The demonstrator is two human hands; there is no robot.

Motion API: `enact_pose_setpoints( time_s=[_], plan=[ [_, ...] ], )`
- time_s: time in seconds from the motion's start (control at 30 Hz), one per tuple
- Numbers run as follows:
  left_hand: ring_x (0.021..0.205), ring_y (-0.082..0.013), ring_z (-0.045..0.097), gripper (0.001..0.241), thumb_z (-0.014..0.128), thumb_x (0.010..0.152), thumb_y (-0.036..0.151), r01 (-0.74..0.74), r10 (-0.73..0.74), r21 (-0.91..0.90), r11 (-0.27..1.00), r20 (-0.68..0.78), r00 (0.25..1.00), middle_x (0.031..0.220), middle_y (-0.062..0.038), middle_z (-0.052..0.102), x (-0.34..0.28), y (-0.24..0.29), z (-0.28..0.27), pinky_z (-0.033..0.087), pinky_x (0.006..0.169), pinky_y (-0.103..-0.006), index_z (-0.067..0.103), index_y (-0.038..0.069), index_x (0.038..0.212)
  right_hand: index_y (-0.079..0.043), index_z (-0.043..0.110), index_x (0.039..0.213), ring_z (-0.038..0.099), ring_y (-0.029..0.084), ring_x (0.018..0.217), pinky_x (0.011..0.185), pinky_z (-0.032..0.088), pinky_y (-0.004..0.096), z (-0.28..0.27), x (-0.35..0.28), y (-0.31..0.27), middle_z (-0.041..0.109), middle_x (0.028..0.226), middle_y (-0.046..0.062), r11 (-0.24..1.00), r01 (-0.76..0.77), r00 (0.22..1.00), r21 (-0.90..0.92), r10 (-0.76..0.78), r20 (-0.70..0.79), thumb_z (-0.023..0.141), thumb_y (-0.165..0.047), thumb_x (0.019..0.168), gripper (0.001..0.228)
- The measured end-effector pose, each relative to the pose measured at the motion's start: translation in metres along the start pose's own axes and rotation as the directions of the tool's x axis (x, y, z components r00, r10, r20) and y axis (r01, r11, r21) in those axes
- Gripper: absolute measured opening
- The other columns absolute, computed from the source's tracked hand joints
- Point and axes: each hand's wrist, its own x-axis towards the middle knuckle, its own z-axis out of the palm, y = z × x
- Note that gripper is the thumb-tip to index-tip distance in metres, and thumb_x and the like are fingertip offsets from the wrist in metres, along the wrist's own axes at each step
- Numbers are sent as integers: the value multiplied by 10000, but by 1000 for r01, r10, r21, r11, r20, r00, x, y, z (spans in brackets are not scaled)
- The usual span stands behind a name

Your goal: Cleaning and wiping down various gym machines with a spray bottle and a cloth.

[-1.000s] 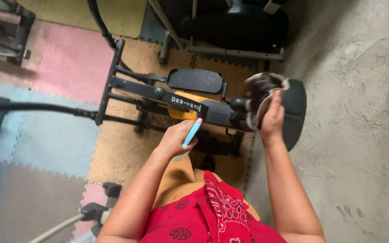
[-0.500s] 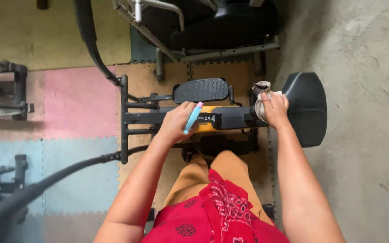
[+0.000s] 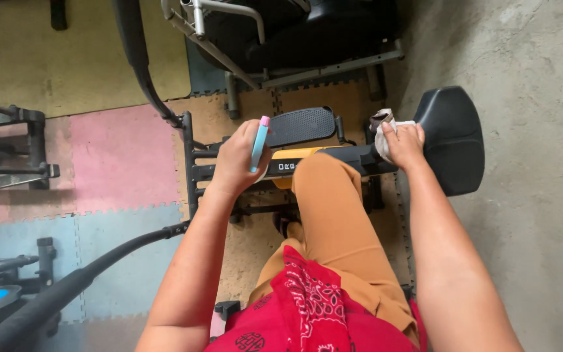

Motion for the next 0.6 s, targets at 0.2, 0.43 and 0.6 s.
enact_pose_setpoints(
  time_s=[0.2, 0.43, 0.6],
  plan=[
    [925, -387, 672, 323, 655, 870, 80, -14, 14, -11, 1000, -37, 999, 1108, -138, 663, -6, 9, -21, 561, 777, -446, 604, 80, 1190, -31, 765, 1037, 572, 352, 1236, 1182, 245, 470, 8, 8, 15, 708, 1156, 205, 997, -32, 999, -69, 34, 28, 347, -587, 1116, 700],
    [964, -391, 680, 366, 627, 878, 53, -85, 85, 2, 996, -81, 993, 1133, -147, 696, -8, 3, -33, 567, 808, -445, 621, 68, 1244, -36, 767, 1098, 611, 435, 1148, 1053, 411, 464, -16, 37, -8, 708, 1096, 261, 971, -240, 953, 9, 234, 192, 417, -671, 1037, 728],
    [967, -384, 685, 325, 669, 903, 78, -64, 64, -42, 997, 7, 998, 1117, -133, 722, -5, -10, -32, 562, 792, -445, 632, 103, 1225, -37, 749, 1070, 643, 471, 1052, 905, 489, 531, -27, 32, -37, 707, 1055, 266, 970, -210, 978, 126, 210, 10, 419, -675, 1039, 719]
  ],
)
